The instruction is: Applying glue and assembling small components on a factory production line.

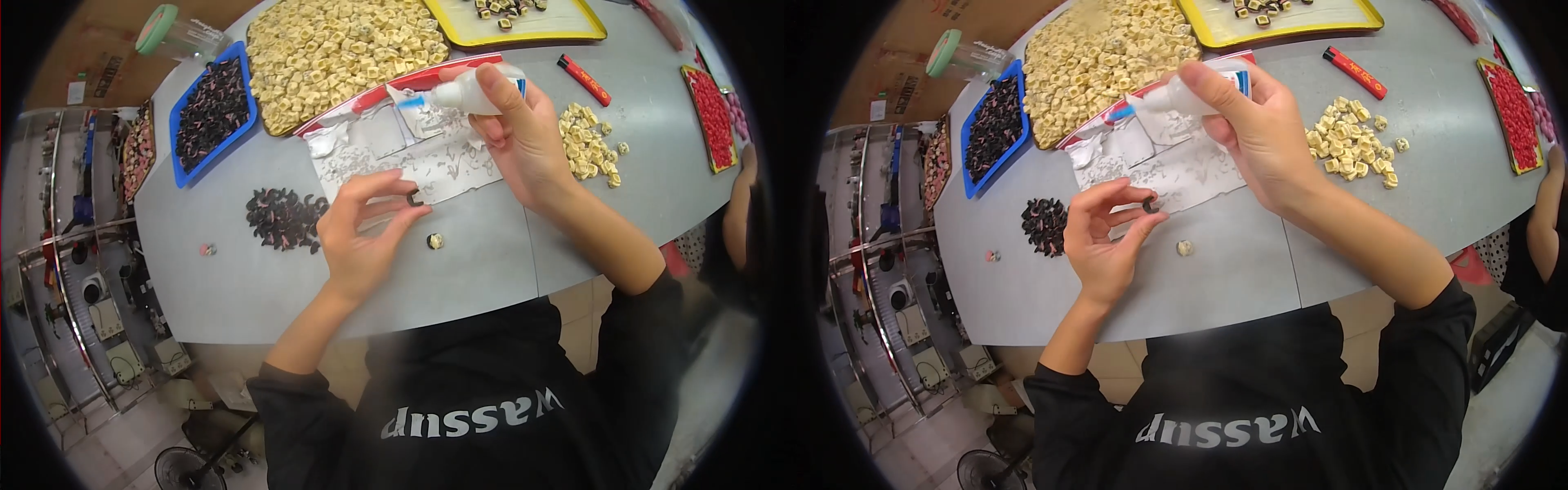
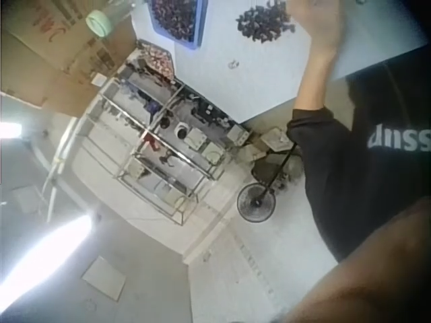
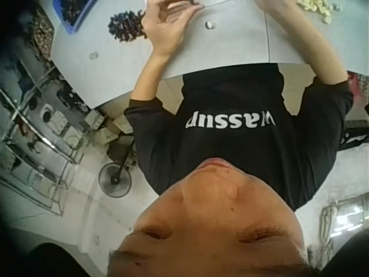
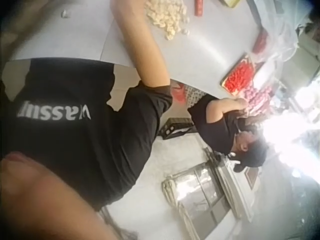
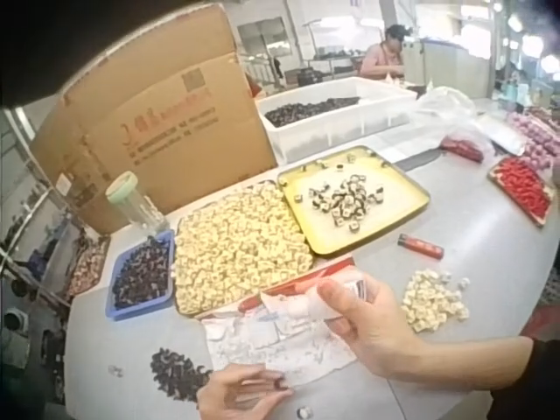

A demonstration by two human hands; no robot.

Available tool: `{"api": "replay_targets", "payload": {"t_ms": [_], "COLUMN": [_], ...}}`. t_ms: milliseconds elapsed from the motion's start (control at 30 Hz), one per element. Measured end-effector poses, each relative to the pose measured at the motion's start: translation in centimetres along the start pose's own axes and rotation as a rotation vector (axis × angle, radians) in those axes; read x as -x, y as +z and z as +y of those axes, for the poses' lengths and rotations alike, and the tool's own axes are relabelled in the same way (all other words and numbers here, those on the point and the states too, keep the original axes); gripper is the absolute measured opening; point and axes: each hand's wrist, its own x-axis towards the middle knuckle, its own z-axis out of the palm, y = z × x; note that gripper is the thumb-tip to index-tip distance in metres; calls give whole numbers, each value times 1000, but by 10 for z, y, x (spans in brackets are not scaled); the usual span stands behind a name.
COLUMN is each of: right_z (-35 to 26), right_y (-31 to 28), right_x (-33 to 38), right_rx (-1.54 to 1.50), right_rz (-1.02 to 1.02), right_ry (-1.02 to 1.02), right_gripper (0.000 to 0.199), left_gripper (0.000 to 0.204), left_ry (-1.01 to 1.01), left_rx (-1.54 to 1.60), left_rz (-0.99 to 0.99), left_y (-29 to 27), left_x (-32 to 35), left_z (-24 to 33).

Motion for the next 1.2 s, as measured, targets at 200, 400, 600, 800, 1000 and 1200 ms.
{"api": "replay_targets", "payload": {"t_ms": [200, 400, 600, 800, 1000, 1200], "right_z": [9, 23, 18, 24, 23, 25], "right_y": [-7, -4, -11, -13, -8, -5], "right_x": [-3, 5, 4, 4, 7, 7], "right_rx": [77, 312, 467, 523, 563, 570], "right_rz": [-112, -139, -190, -217, -230, -242], "right_ry": [-78, -69, -26, -45, -42, -68], "right_gripper": [38, 34, 40, 43, 40, 39], "left_gripper": [64, 69, 72, 74, 75, 76], "left_ry": [23, 68, 116, 92, 108, 105], "left_rx": [-67, -79, -130, -149, -102, -114], "left_rz": [-67, -91, -85, -153, -129, -126], "left_y": [-5, -14, -21, -22, -20, -20], "left_x": [9, 7, 3, 2, 3, 5], "left_z": [-15, -17, -21, -19, -21, -20]}}
